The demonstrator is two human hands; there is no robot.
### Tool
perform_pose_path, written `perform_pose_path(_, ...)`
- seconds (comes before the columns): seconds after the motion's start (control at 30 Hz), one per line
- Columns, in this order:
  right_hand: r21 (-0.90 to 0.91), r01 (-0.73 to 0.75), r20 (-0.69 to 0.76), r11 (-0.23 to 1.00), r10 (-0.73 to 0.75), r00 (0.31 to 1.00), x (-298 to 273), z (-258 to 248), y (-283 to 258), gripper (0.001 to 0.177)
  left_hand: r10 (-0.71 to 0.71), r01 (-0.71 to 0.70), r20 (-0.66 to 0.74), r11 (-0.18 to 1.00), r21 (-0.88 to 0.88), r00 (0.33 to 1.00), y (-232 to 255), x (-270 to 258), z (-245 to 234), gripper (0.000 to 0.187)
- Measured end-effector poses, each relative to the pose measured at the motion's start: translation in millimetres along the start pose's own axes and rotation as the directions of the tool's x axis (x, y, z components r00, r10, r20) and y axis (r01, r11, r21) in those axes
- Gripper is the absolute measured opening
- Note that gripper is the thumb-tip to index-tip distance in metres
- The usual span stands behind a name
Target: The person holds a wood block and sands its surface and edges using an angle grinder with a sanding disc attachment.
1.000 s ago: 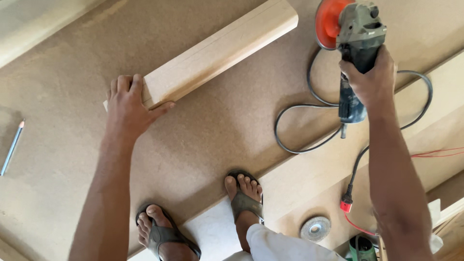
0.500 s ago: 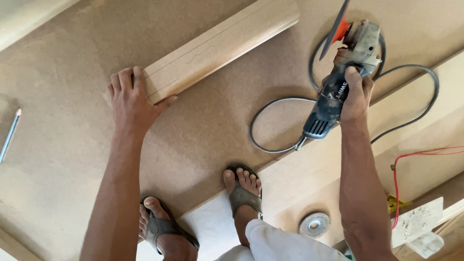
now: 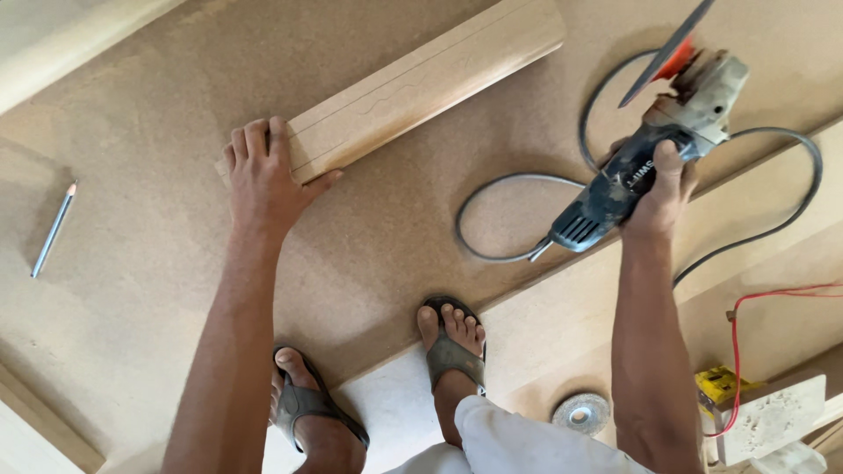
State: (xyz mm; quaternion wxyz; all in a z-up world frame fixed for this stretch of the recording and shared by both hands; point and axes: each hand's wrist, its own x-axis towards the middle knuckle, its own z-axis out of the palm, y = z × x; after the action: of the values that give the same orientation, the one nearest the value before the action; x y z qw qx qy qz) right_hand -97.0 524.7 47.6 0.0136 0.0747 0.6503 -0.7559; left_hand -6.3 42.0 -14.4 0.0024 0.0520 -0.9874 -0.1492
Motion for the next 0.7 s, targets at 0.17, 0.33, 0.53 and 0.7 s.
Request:
perform_pose_path(0.17, 0.019, -0.009, 0.118, 1.0, 0.006, 0.993, 2.1, 0.8, -16.7, 0.05, 0.028, -0.027, -0.03, 1.0, 0.013, 0.999, -2.2, -1.0, 3.9, 0.109)
perform_pose_path(0.33, -0.063, -0.019, -0.055, 0.998, 0.015, 0.998, 2.4, 19.9, -4.9, 0.047, 0.044, -0.044, -0.045, 0.999, -0.01, 0.998, -3.7, -4.9, 5.6, 0.107)
perform_pose_path(0.53, -0.476, 0.089, 0.173, 0.875, -0.006, 0.985, -8.9, 41.9, -11.8, 0.048, 0.048, -0.047, -0.036, 0.999, 0.017, 0.998, -4.0, -2.4, 3.9, 0.109)
perform_pose_path(0.7, -0.815, 0.243, 0.339, 0.525, 0.093, 0.936, -24.6, 90.2, -15.4, 0.059, 0.016, -0.016, 0.021, 1.0, -0.023, 1.0, -8.2, 5.2, -0.3, 0.109)
